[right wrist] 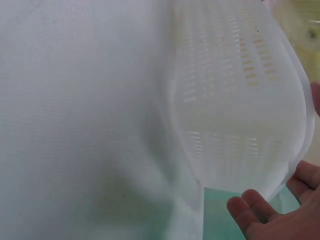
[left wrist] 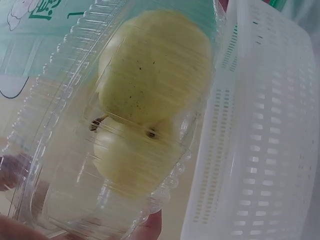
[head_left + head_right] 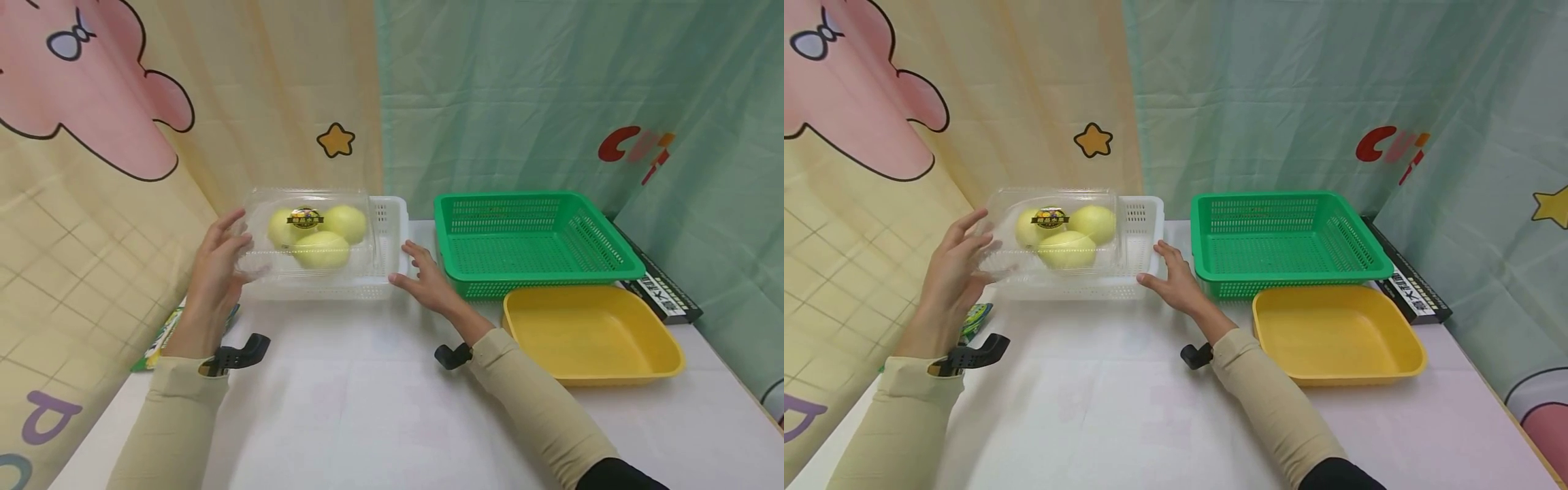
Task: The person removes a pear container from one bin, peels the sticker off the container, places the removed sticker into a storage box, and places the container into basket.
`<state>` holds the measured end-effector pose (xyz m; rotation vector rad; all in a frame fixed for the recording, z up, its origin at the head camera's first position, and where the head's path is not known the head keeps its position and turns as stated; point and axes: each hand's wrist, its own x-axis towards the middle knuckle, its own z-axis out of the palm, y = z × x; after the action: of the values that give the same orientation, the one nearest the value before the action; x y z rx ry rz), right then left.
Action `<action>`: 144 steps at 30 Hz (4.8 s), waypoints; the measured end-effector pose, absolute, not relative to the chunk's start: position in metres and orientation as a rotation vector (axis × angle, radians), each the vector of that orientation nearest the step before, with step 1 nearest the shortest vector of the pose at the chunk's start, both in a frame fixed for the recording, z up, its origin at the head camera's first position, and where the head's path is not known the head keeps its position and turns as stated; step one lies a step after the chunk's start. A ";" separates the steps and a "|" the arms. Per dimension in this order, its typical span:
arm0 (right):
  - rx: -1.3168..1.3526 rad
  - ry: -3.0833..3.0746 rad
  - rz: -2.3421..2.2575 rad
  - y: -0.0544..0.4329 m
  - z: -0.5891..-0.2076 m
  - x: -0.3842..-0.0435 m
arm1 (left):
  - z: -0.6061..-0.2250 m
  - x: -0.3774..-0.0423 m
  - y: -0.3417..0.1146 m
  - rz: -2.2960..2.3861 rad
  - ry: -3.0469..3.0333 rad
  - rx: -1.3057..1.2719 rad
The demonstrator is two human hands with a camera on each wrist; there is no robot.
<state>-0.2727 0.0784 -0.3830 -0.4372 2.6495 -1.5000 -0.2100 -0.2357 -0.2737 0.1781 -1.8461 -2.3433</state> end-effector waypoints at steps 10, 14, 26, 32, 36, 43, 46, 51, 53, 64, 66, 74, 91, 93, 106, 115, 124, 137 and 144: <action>-0.418 2.623 -1.492 0.080 -0.381 -0.272 | -0.281 -0.178 -0.235 -2.413 -1.820 0.057; -0.432 2.632 -1.476 0.081 -0.380 -0.272 | -0.286 -0.166 -0.232 -2.419 -1.812 0.017; -0.507 2.674 -1.450 0.082 -0.382 -0.276 | -0.306 -0.127 -0.229 -2.484 -1.775 -0.176; -0.566 2.665 -1.481 0.083 -0.383 -0.278 | -0.322 -0.111 -0.226 -2.468 -1.850 -0.154; -0.556 2.650 -1.473 0.083 -0.382 -0.278 | -0.334 -0.102 -0.222 -2.425 -1.934 -0.077; -0.542 2.662 -1.437 0.083 -0.380 -0.278 | -0.350 -0.093 -0.212 -2.368 -2.060 0.063; -0.554 2.646 -1.447 0.084 -0.380 -0.278 | -0.355 -0.090 -0.206 -2.351 -2.114 0.118; -0.545 2.627 -1.457 0.084 -0.379 -0.276 | -0.365 -0.088 -0.198 -2.347 -2.159 0.206; -0.537 2.629 -1.451 0.084 -0.379 -0.275 | -0.369 -0.089 -0.196 -2.347 -2.162 0.233; -0.538 2.636 -1.435 0.085 -0.379 -0.276 | -0.381 -0.092 -0.187 -2.336 -2.186 0.226; -0.540 2.639 -1.429 0.086 -0.379 -0.276 | -0.382 -0.093 -0.186 -2.329 -2.210 0.215; -0.559 2.637 -1.423 0.087 -0.377 -0.276 | -0.387 -0.095 -0.181 -2.181 -2.345 0.143; -0.621 2.596 -1.441 0.088 -0.379 -0.277 | -0.395 -0.098 -0.173 -2.012 -2.578 0.051; -0.625 2.597 -1.442 0.088 -0.379 -0.278 | -0.395 -0.101 -0.172 -1.974 -2.615 0.043; -0.676 2.565 -1.504 0.090 -0.379 -0.279 | -0.398 -0.111 -0.170 -1.896 -2.728 0.022; -0.637 2.573 -1.497 0.090 -0.378 -0.278 | -0.401 -0.113 -0.169 -1.902 -2.730 0.038; -0.635 2.551 -1.554 0.091 -0.376 -0.272 | -0.401 -0.113 -0.169 -1.905 -2.724 0.035; -0.686 2.510 -1.547 0.104 -0.363 -0.250 | -0.401 -0.113 -0.170 -1.882 -2.720 0.036; -0.819 2.537 -1.500 0.103 -0.355 -0.231 | -0.402 -0.112 -0.169 -1.880 -2.715 0.037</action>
<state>-0.2308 0.1028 -0.3549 -0.8189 2.5368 -1.4998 -0.1124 -0.1688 -0.4016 0.0371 -2.7148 -1.8801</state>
